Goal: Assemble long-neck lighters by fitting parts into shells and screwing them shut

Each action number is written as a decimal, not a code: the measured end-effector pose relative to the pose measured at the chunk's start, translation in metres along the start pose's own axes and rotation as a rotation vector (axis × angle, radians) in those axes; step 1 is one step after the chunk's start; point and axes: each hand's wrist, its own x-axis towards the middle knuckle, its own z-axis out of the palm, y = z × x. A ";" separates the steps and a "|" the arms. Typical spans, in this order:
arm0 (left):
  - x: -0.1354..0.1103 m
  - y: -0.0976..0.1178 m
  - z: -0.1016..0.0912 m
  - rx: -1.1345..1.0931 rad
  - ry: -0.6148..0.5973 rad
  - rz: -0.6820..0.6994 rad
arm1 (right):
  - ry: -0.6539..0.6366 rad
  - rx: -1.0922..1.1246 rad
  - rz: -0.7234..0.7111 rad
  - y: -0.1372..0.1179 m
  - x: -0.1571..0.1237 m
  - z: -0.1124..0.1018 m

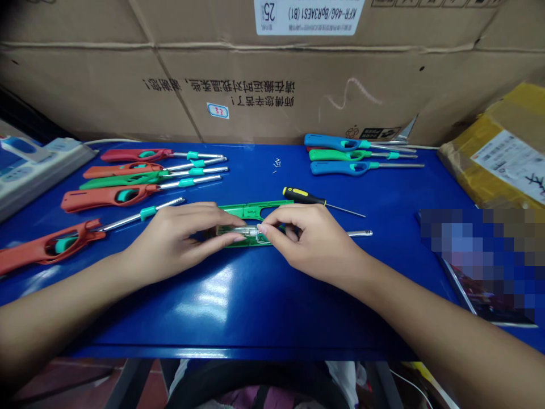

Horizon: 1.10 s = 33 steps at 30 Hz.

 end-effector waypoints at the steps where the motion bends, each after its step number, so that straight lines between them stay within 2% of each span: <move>1: 0.000 0.000 0.000 0.009 0.005 -0.001 | 0.002 -0.002 0.004 0.000 0.000 0.000; 9: 0.000 -0.002 -0.002 0.062 0.031 -0.030 | 0.065 -0.068 -0.133 0.002 -0.001 -0.001; 15: 0.000 -0.003 0.002 0.028 0.033 -0.011 | 0.039 -0.075 -0.129 0.006 -0.001 0.003; 25: 0.001 -0.002 -0.021 0.078 -0.238 -0.074 | 0.015 -0.267 -0.102 0.005 -0.005 -0.001; 29: 0.000 -0.006 -0.017 0.112 -0.249 -0.081 | -0.010 -0.292 -0.135 0.006 -0.005 0.000; 33: 0.000 -0.007 -0.015 0.111 -0.256 -0.112 | -0.084 -0.306 -0.254 0.008 -0.005 0.000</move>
